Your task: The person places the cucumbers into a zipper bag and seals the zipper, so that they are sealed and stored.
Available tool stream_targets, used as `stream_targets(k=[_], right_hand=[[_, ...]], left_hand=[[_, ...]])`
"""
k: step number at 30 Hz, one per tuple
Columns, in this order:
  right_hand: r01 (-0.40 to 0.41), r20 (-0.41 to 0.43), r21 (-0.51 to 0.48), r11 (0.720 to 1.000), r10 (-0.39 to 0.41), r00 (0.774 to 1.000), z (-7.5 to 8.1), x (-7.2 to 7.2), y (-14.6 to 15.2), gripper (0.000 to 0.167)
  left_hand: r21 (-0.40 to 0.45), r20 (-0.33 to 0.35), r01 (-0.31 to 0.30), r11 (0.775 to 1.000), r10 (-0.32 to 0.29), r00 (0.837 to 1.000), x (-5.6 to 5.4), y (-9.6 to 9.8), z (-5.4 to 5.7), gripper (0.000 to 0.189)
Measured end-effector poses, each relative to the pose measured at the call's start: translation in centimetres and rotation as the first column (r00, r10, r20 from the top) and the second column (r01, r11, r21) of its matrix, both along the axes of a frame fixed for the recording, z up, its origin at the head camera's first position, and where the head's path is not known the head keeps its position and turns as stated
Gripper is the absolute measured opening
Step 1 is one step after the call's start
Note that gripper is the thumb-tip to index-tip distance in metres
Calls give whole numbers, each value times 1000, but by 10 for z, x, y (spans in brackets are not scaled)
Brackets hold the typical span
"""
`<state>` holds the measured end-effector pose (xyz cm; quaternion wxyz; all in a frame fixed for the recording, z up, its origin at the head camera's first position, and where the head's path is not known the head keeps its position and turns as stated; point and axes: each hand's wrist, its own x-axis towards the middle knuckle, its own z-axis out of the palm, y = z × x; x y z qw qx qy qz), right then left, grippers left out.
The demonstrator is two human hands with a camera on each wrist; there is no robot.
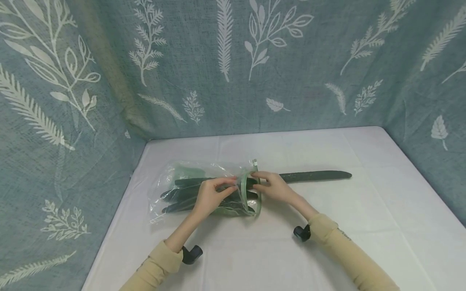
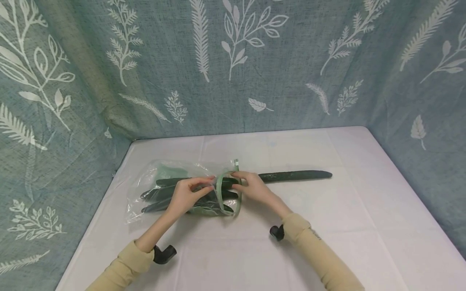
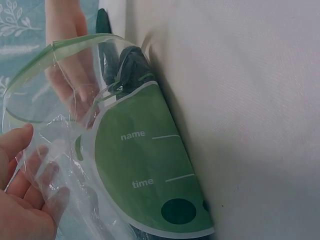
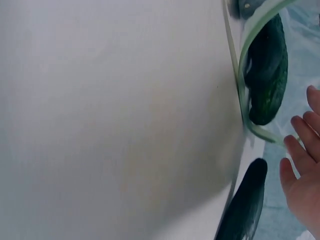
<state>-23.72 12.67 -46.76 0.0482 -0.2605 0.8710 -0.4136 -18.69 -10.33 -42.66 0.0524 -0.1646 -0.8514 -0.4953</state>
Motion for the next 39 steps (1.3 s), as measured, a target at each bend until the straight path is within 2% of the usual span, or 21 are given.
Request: stream_targets(k=[14, 33, 39], right_hand=[[42, -20, 39, 998, -42, 999, 6, 1, 29, 45], [101, -28, 101, 990, -99, 995, 17, 2, 93, 52], [120, -35, 113, 986, -116, 993, 15, 1, 115, 54]], left_hand=[[16, 13, 1, 1000, -1, 1000, -1, 2, 0, 19], [22, 27, 0, 1000, -1, 1000, 0, 3, 1, 20], [31, 35, 3, 1000, -4, 999, -1, 2, -2, 20]])
